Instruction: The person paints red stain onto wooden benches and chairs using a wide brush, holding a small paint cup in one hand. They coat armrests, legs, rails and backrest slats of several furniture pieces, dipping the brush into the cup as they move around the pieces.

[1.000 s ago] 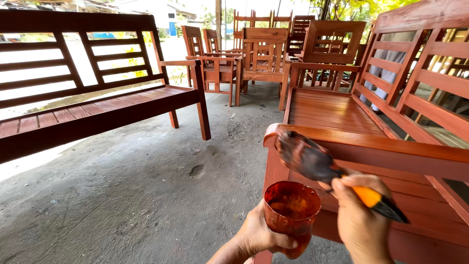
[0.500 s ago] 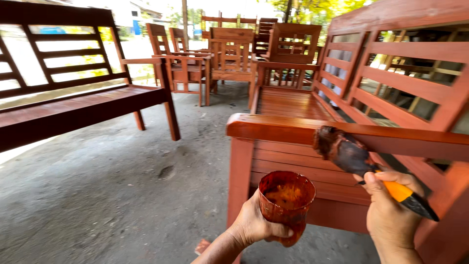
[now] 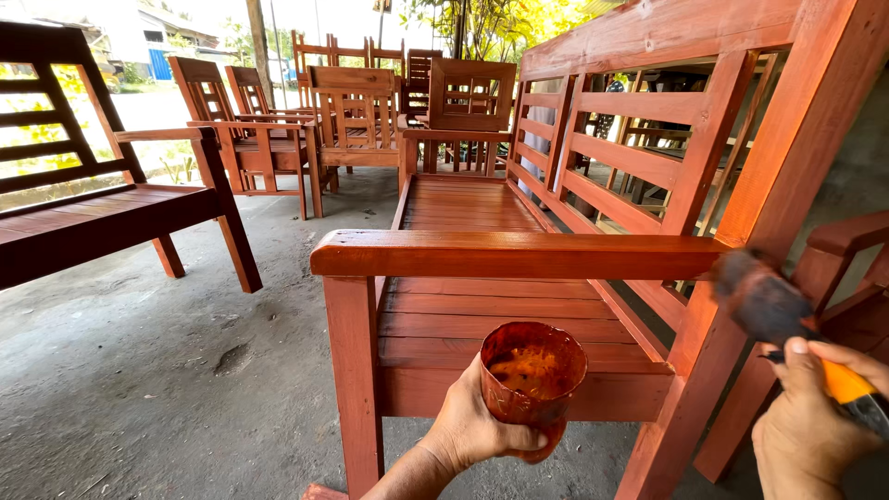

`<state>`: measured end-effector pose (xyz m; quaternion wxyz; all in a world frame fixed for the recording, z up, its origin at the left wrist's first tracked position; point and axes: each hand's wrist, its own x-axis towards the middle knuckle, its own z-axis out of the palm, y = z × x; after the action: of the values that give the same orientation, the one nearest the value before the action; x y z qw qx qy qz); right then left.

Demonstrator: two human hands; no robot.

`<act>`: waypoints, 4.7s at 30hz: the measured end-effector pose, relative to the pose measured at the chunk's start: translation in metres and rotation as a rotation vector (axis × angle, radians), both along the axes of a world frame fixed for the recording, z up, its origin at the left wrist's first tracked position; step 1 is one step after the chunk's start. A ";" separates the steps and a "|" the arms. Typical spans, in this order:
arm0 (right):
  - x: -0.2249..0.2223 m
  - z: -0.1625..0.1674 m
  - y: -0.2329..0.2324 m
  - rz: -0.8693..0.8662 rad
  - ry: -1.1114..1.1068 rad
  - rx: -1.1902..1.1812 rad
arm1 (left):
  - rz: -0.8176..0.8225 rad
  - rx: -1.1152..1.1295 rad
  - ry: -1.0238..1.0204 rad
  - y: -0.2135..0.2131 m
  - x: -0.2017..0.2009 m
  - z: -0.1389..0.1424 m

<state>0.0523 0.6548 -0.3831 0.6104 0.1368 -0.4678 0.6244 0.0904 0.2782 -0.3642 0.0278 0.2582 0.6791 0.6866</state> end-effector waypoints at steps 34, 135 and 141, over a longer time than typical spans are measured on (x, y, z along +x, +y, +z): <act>0.066 0.065 -0.400 -0.128 0.126 1.008 | 0.504 0.054 -0.096 -0.234 0.046 -0.037; 0.017 -0.150 -0.352 0.656 -0.454 1.339 | 1.273 -0.266 0.196 -0.199 0.057 -0.216; 0.025 -0.139 -0.348 0.542 -0.383 1.327 | 1.256 -0.231 0.161 -0.198 0.053 -0.221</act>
<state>0.0770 0.3068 -0.5221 0.1316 0.4763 -0.7949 0.3521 0.1434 0.0806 -0.5848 -0.4029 -0.1425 0.7706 0.4728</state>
